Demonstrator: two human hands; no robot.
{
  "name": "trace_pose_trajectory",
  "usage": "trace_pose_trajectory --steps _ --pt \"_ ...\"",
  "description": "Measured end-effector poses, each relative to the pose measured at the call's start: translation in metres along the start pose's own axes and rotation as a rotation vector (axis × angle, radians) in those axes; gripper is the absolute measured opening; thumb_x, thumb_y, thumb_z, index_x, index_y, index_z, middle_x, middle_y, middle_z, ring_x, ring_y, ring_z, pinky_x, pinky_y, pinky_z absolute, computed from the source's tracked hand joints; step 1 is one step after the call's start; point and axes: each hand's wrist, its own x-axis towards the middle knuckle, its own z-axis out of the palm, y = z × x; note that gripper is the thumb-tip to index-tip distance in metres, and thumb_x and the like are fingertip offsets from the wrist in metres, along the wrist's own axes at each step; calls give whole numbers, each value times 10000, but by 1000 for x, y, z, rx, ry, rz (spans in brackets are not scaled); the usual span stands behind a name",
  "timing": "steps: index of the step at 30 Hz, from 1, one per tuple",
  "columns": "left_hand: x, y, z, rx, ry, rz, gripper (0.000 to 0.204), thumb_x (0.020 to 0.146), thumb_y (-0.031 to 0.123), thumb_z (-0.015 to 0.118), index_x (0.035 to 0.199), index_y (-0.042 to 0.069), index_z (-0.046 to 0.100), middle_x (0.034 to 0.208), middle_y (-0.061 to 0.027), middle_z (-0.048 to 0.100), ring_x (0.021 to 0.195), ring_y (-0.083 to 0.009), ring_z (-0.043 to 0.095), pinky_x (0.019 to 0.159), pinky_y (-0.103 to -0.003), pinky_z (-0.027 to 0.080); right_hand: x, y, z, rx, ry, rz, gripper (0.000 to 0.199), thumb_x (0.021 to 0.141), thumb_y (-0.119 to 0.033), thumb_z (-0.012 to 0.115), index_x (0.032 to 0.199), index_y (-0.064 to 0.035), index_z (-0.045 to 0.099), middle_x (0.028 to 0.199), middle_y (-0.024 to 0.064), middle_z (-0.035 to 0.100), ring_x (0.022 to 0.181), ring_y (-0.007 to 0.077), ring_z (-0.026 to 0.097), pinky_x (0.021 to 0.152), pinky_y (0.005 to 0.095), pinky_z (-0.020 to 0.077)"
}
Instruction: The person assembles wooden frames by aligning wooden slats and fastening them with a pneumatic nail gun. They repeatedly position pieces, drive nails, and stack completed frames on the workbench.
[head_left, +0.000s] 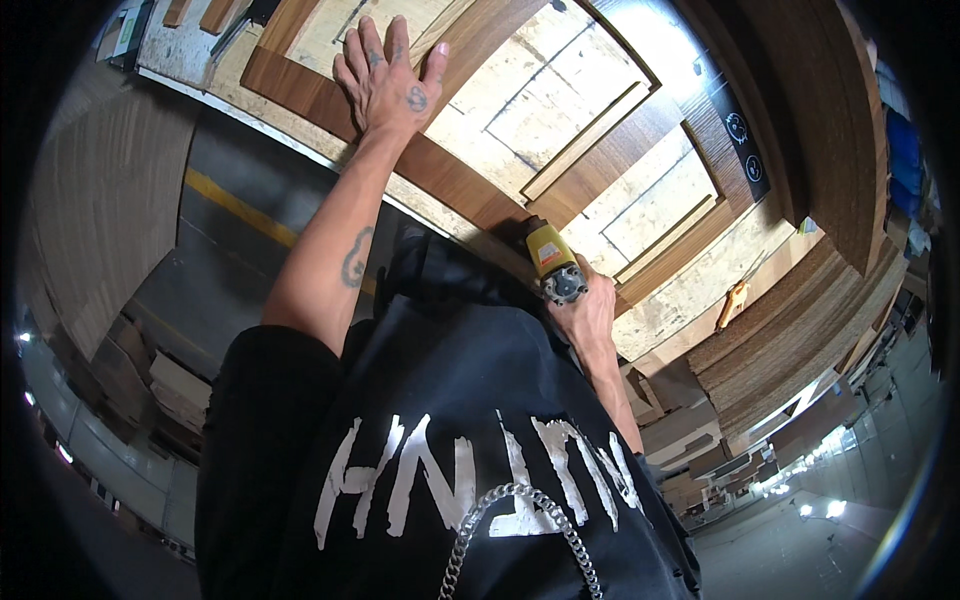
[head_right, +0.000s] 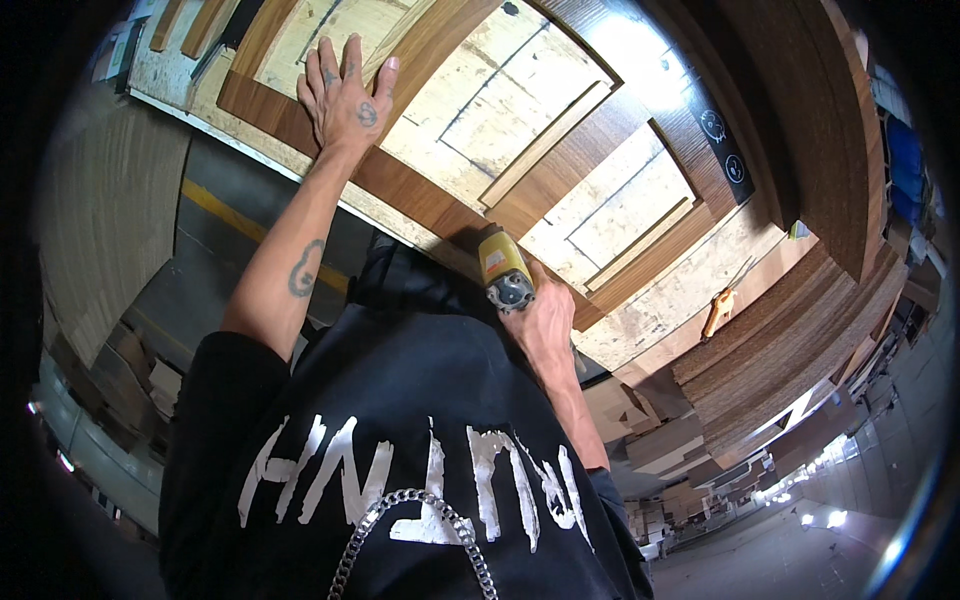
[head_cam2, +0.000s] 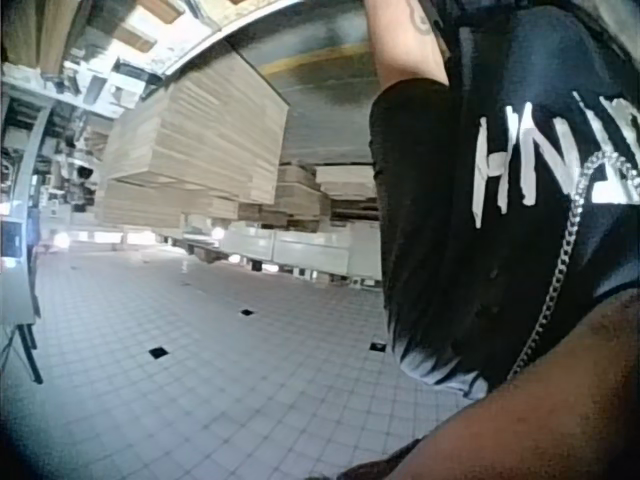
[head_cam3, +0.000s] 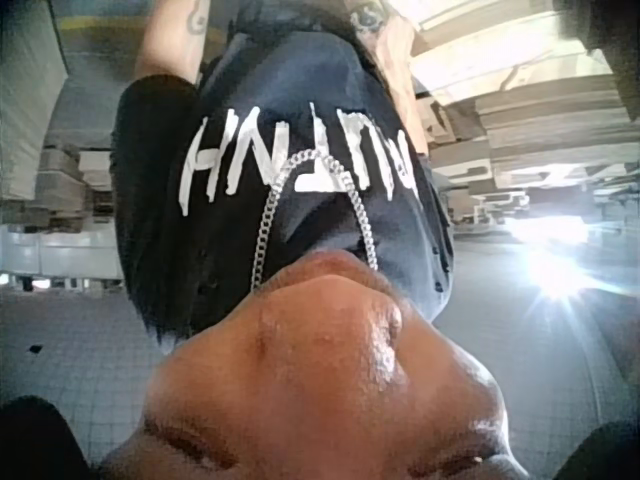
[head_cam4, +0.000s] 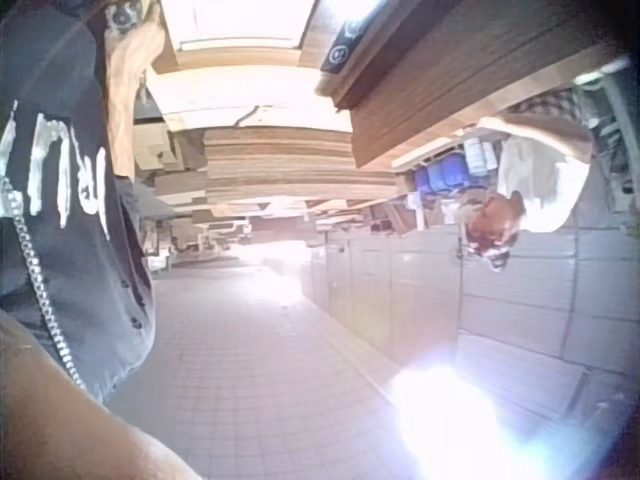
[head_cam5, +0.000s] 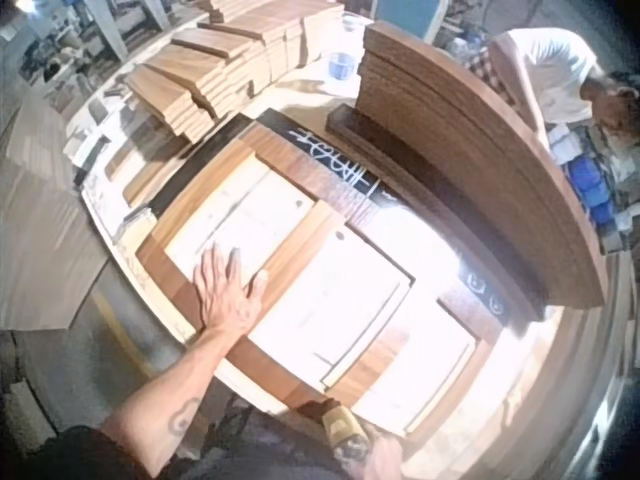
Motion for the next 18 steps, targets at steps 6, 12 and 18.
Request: trace_pose_trajectory --steps 6,12,18 --pt "-1 1 1 19 -5 -13 772 998 645 396 1560 115 390 1630 -264 266 1518 -433 171 1212 -606 70 9 23 -41 123 14 174 458 741 -135 803 1143 67 712 904 230 755 777 286 753 723 397 609" --pt "-2 1 2 42 -38 -26 770 1010 641 386 1574 117 373 1648 -268 219 1532 -428 144 1222 -595 59 55 55 -123 -28 236 112 353 863 -273 751 943 71 752 737 195 739 686 268 758 625 376 589" --pt "2 5 -5 120 -93 -55 762 1009 638 393 1587 143 357 1654 -252 218 1538 -405 146 1235 -571 64 113 62 -164 24 302 120 430 846 -342 763 981 67 751 835 218 757 807 308 770 721 403 594"
